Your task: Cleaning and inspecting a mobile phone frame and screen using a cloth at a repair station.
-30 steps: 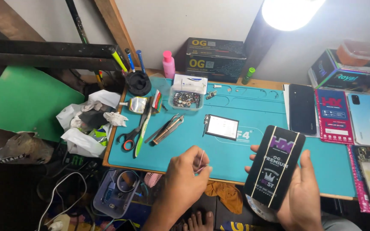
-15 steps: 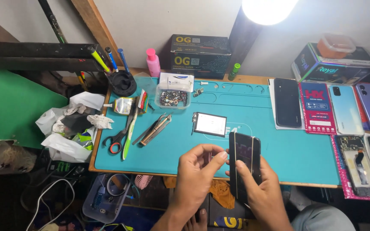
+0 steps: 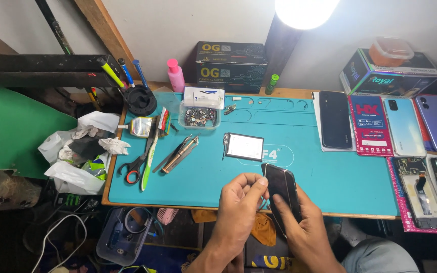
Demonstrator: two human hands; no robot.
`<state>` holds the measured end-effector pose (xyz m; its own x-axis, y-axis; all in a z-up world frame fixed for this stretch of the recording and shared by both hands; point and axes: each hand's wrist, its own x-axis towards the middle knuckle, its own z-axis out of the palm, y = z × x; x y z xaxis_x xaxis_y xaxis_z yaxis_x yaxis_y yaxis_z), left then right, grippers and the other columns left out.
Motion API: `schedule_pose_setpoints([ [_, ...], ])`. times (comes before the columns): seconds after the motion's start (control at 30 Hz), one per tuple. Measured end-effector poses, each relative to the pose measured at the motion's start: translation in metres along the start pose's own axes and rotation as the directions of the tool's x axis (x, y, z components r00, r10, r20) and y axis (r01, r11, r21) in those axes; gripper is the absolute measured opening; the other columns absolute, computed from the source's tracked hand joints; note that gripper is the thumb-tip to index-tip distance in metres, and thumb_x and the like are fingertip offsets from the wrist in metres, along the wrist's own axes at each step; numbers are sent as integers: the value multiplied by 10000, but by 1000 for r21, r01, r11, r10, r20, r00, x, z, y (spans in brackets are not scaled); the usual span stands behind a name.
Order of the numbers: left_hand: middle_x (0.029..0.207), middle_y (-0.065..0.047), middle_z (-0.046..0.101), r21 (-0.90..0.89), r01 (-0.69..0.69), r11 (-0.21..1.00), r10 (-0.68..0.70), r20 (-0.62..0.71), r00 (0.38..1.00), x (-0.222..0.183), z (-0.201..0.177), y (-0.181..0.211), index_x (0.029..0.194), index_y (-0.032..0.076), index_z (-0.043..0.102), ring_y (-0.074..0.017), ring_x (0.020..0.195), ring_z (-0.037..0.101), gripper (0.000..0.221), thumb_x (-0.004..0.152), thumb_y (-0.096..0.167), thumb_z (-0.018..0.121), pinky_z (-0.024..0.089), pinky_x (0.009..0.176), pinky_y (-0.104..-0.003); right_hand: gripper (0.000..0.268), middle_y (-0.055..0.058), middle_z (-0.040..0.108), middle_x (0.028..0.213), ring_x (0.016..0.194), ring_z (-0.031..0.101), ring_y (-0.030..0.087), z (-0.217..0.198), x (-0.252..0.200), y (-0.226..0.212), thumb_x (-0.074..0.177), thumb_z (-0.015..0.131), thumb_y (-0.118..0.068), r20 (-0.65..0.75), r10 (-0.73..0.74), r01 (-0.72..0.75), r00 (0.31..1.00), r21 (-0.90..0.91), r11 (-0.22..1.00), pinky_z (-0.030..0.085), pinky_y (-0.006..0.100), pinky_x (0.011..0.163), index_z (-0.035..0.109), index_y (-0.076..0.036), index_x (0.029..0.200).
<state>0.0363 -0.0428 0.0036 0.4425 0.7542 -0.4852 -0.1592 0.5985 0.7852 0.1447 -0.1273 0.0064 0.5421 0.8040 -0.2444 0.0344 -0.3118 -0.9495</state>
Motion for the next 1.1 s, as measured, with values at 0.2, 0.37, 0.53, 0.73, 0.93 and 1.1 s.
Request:
schedule_pose_setpoints([
  [0.2, 720, -73, 643, -167, -142, 976, 135, -53, 989, 11, -7, 0, 901, 12, 728, -127, 654, 488, 129, 1019, 64, 712, 430, 643, -266, 420, -3, 798, 1166, 1063, 670, 97, -14, 3, 19, 1007, 657, -213, 77, -57, 65, 995, -106, 992, 568, 292, 922, 756, -90, 1396],
  [0.37, 716, -78, 620, -305, -2, 952, -1, -9, 1000, 5, -12, 14, 898, 32, 703, -147, 609, 456, 96, 984, 70, 724, 425, 602, -294, 393, 92, 826, 946, 841, 766, 186, -28, 3, 21, 980, 691, -215, 200, 34, -32, 979, -12, 999, 674, 356, 734, 800, -39, 1314],
  [0.53, 722, -53, 569, -321, 57, 945, -46, 44, 998, 7, -20, 11, 876, 43, 664, -112, 596, 426, 135, 999, 75, 709, 403, 578, -275, 530, 82, 840, 1236, 1074, 774, 183, -32, -4, -1, 936, 694, -238, 262, 68, -84, 963, 47, 995, 677, 365, 912, 726, -74, 1439],
  [0.73, 636, -10, 491, -76, -38, 996, 48, 131, 990, -9, -6, -13, 771, 63, 634, -111, 600, 375, 197, 964, 38, 662, 310, 560, -281, 517, 292, 692, 1498, 1335, 707, 441, -15, -3, -45, 1001, 485, -101, -101, 132, -68, 986, 481, 874, 605, 605, 1101, 554, -24, 1508],
  [0.93, 673, 32, 539, 292, -402, 868, 300, 336, 893, -40, 1, -30, 762, 99, 618, -80, 604, 442, 188, 925, 90, 712, 368, 565, -295, 469, 156, 642, 1545, 1419, 642, 319, -26, 23, -59, 1109, 414, -206, -359, 320, 32, 877, 707, 707, 547, 623, 1198, 477, -251, 1572],
  [1.1, 692, 28, 528, 132, -415, 900, 373, 256, 892, -21, -10, -23, 832, 101, 629, -103, 650, 448, 159, 977, 128, 689, 378, 625, -301, 529, 62, 581, 1615, 1508, 548, 254, -12, 16, -78, 1100, 336, -249, -134, 480, -251, 867, 715, 652, 423, 628, 1285, 457, -133, 1602],
])
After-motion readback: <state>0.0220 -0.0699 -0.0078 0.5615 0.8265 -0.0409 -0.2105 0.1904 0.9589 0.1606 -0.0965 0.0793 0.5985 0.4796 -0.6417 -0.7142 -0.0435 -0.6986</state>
